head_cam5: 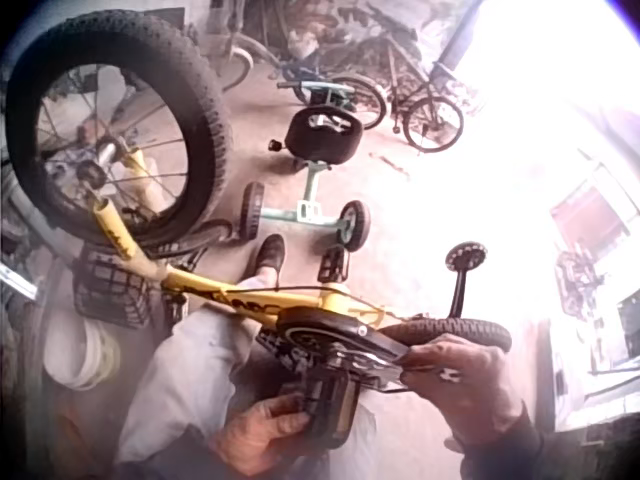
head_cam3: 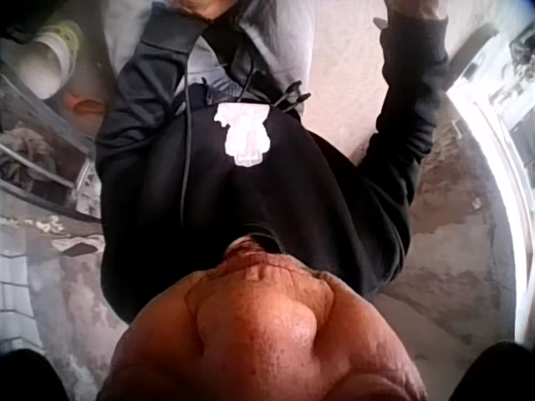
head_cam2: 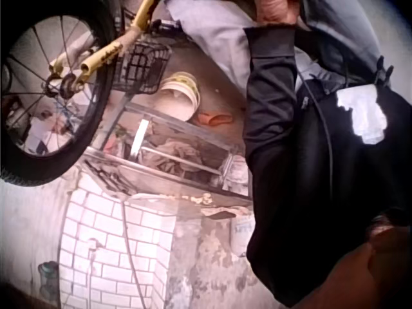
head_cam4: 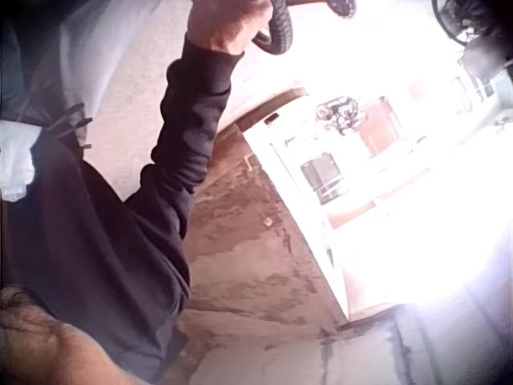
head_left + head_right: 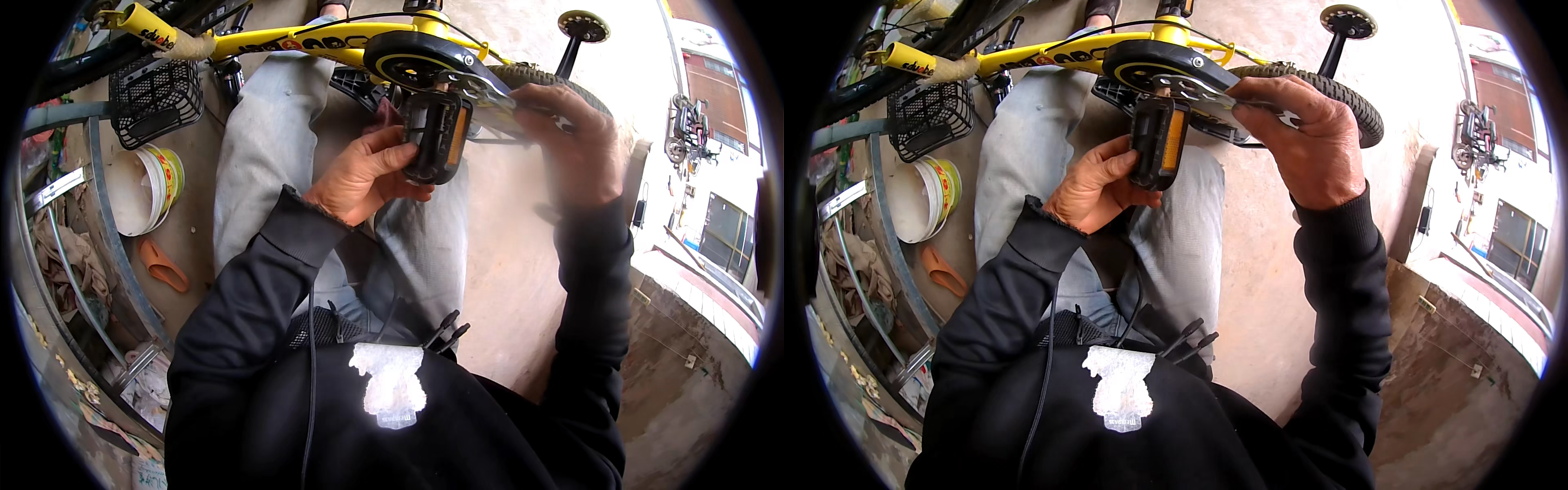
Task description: The person is repairing a yellow bicycle by removing a pedal from the crank arm using a wrench. They loosen the bolt, remove the pedal, and then reattach it, tightening the bolt to secure it in place.
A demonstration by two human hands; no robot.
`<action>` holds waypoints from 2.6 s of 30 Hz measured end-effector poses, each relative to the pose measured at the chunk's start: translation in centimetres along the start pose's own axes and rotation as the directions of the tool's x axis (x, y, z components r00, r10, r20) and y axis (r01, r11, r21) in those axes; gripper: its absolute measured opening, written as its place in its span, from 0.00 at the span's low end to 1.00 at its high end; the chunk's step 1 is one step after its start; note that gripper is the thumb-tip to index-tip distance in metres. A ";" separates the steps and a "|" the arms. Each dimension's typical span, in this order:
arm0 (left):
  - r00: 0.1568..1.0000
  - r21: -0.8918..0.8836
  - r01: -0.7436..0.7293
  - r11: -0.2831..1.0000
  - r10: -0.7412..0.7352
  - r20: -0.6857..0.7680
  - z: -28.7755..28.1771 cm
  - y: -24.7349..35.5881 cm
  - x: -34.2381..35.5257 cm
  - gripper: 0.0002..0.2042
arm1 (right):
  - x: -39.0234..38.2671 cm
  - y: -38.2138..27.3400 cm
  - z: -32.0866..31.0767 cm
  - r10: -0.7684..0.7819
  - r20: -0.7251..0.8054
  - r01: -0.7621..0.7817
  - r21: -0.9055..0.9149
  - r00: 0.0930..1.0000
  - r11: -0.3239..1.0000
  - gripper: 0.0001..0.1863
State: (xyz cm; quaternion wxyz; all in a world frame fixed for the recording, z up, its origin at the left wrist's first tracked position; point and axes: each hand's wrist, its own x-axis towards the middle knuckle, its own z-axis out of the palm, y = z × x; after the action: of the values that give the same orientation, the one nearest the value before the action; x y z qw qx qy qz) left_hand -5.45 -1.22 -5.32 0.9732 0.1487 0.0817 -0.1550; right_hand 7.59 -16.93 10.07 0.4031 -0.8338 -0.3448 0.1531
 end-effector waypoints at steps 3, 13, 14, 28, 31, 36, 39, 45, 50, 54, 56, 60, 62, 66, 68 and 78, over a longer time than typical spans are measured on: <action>1.000 -0.028 -0.010 1.000 0.010 0.012 -0.3 -0.2 0.1 0.21 | 0.4 0.1 -0.1 0.046 0.038 -0.044 -0.035 0.998 0.998 0.12; 0.999 -0.099 0.008 0.995 -0.004 0.036 -0.6 -0.3 0.0 0.21 | 0.6 1.9 -0.3 -0.003 0.085 -0.009 0.145 0.996 0.989 0.14; 0.999 -0.113 0.009 0.994 -0.005 0.035 -0.6 -0.3 0.0 0.21 | 0.7 2.0 -0.3 -0.033 0.095 0.019 0.153 0.995 0.988 0.14; 0.999 -0.193 0.027 0.981 -0.018 0.050 -0.6 -0.3 -0.1 0.15 | 0.4 6.8 2.1 0.142 0.049 -0.145 0.062 0.989 0.987 0.12; 0.998 -0.195 0.030 0.980 -0.020 0.053 -0.7 -0.3 -0.1 0.15 | 0.6 6.4 2.2 0.049 0.036 -0.045 -0.107 0.998 0.993 0.11; 0.998 -0.203 0.029 0.979 -0.018 0.054 -0.7 -0.3 -0.1 0.15 | 0.7 5.5 1.7 -0.180 0.098 0.205 -0.431 0.979 0.879 0.11; 0.997 -0.204 0.022 0.979 -0.006 0.080 -1.1 -0.5 -0.1 0.15 | 0.9 4.9 1.6 -0.222 0.126 0.255 -0.440 0.967 0.861 0.11; 0.999 -0.131 0.029 0.991 -0.025 0.034 -1.0 -0.4 -0.3 0.25 | -0.1 6.7 3.3 -0.080 0.009 0.078 -0.318 0.997 0.945 0.12; 1.000 -0.210 0.001 0.978 -0.003 -0.010 -0.6 0.0 0.0 0.15 | -0.3 6.7 4.4 -0.097 -0.072 0.070 -0.308 0.993 0.949 0.12; 0.979 0.075 -0.113 0.991 0.124 -0.162 -1.3 1.7 0.3 0.15 | -0.5 7.8 5.3 -0.121 -0.113 0.084 -0.284 0.986 0.955 0.12; 0.933 0.293 -0.180 0.939 0.258 -0.253 -1.8 3.0 0.6 0.16 | -0.5 8.0 5.9 -0.118 -0.125 0.077 -0.290 0.985 0.954 0.12; 0.882 0.532 -0.180 0.827 0.376 -0.286 -2.3 4.9 1.2 0.14 | -0.6 9.3 7.4 -0.124 -0.150 0.078 -0.281 0.981 0.956 0.11; 0.880 0.580 -0.148 0.801 0.374 -0.291 -2.4 5.0 1.5 0.14 | -0.6 9.3 8.2 -0.082 -0.130 0.045 -0.263 0.988 0.964 0.12; 0.906 0.625 -0.053 0.779 0.301 -0.298 -2.5 3.9 1.9 0.17 | -0.3 9.7 9.9 -0.036 -0.135 0.009 -0.195 0.990 0.981 0.13; 0.924 0.613 -0.071 0.787 0.284 -0.257 -2.7 3.3 2.1 0.18 | 0.0 9.7 10.8 -0.038 -0.152 0.018 -0.126 0.988 0.992 0.13; 0.986 -0.052 -0.002 0.999 -0.007 -0.167 -3.2 2.3 3.5 0.21 | 0.6 11.0 13.4 0.086 -0.131 -0.067 0.144 0.988 0.987 0.11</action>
State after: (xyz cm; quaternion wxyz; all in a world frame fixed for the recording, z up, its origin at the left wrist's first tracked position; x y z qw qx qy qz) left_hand -1.83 0.89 -8.42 0.9662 0.1360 0.1674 -0.1410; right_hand 5.88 -13.74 -6.87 0.4767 -0.8247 -0.2728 0.1347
